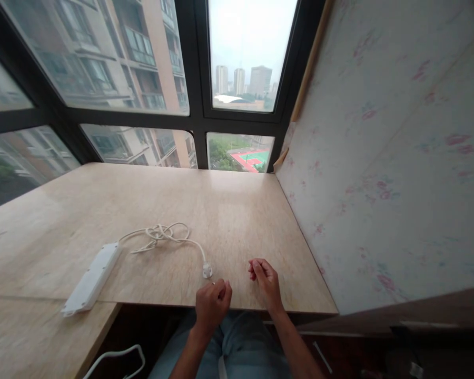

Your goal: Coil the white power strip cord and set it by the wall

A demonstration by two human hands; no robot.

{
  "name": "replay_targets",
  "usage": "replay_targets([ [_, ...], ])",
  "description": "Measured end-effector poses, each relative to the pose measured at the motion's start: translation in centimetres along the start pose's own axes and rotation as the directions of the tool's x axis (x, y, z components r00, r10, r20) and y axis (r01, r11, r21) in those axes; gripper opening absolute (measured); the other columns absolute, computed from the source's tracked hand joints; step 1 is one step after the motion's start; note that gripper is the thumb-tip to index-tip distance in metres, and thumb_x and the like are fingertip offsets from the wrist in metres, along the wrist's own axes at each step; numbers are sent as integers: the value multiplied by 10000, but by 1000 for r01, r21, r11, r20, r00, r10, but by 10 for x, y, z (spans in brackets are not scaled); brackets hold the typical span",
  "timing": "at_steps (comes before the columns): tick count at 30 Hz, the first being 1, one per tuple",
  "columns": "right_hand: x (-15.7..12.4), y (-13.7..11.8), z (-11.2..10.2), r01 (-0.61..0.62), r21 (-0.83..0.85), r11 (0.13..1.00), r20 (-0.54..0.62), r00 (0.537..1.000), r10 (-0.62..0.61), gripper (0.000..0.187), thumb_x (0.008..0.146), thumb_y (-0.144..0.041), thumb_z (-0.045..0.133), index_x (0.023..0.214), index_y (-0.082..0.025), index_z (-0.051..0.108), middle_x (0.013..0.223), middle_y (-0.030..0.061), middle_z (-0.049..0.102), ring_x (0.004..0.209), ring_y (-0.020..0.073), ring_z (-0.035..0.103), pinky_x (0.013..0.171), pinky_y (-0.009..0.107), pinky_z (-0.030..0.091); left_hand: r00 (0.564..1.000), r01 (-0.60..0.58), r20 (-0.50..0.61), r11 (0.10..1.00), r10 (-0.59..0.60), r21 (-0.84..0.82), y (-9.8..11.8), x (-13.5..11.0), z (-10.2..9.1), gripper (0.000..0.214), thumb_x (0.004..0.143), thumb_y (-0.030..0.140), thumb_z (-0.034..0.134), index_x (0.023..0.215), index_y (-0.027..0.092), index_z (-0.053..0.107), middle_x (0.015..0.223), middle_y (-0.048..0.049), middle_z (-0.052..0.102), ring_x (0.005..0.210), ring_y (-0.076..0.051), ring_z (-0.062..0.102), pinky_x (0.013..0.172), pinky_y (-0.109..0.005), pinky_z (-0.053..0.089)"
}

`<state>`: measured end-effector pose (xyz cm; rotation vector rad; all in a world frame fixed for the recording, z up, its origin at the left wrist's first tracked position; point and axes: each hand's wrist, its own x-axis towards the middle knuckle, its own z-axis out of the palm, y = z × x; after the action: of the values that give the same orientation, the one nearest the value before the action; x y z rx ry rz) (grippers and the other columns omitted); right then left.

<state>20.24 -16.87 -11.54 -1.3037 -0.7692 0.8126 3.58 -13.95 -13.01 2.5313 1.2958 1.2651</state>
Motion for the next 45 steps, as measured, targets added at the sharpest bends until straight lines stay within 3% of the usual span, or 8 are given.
replay_targets([
  [10,1,1,0,0,-1,1000,4,1000,0,364,813,-529,623,825,-170,683,683,19,606,588,130,544,563,253,454,998,51,29,998,-52,30,0,-1,3,363,886,221,495,535,187,408,442,51,407,405,-85,382,486,-264,234],
  [15,1,0,0,0,-12,1000,0,1000,0,368,819,-525,618,838,-164,685,686,21,604,590,130,547,566,251,458,970,225,119,967,-211,-117,-3,6,-1,378,879,280,478,531,188,364,447,60,356,414,-78,348,483,-241,244],
  [22,0,-3,-1,-20,-23,1000,-14,1000,19,362,801,-529,639,822,-171,689,693,26,617,588,136,540,563,254,458,831,554,333,722,-447,-414,-16,23,-15,408,825,402,503,542,207,282,503,56,297,484,-90,319,488,-222,285],
  [32,1,13,-11,-121,-33,992,-64,991,119,430,719,-558,708,851,-149,690,758,50,657,644,150,580,590,259,512,702,702,504,367,-504,-610,-29,20,-28,471,745,493,610,536,204,301,475,64,319,463,-67,269,460,-220,242],
  [36,2,17,-14,-180,-48,982,-91,980,176,480,665,-583,737,863,-148,690,790,52,671,671,150,593,599,253,525,569,694,357,200,-741,-691,-66,34,-56,442,734,491,602,573,222,290,443,87,301,400,-58,220,405,-214,189],
  [40,3,17,-15,-196,-86,977,-99,977,187,508,642,-592,750,877,-145,695,817,62,682,697,160,608,626,266,537,457,654,-93,405,-884,-639,-120,61,-95,355,788,419,535,602,220,308,512,68,351,445,-77,304,447,-217,287],
  [43,3,17,-15,-182,-148,972,-89,981,170,511,653,-603,736,873,-143,700,826,69,686,707,172,613,638,283,542,530,755,-312,606,-789,-249,-159,85,-114,238,815,342,503,646,212,397,618,21,476,621,-131,485,632,-251,420],
  [45,4,17,-15,-169,-178,969,-79,984,157,507,667,-606,725,878,-145,703,825,65,686,711,171,614,644,283,541,656,749,-228,659,-720,74,-182,100,-121,76,792,251,519,842,194,528,835,-44,611,842,-190,564,799,-300,440],
])
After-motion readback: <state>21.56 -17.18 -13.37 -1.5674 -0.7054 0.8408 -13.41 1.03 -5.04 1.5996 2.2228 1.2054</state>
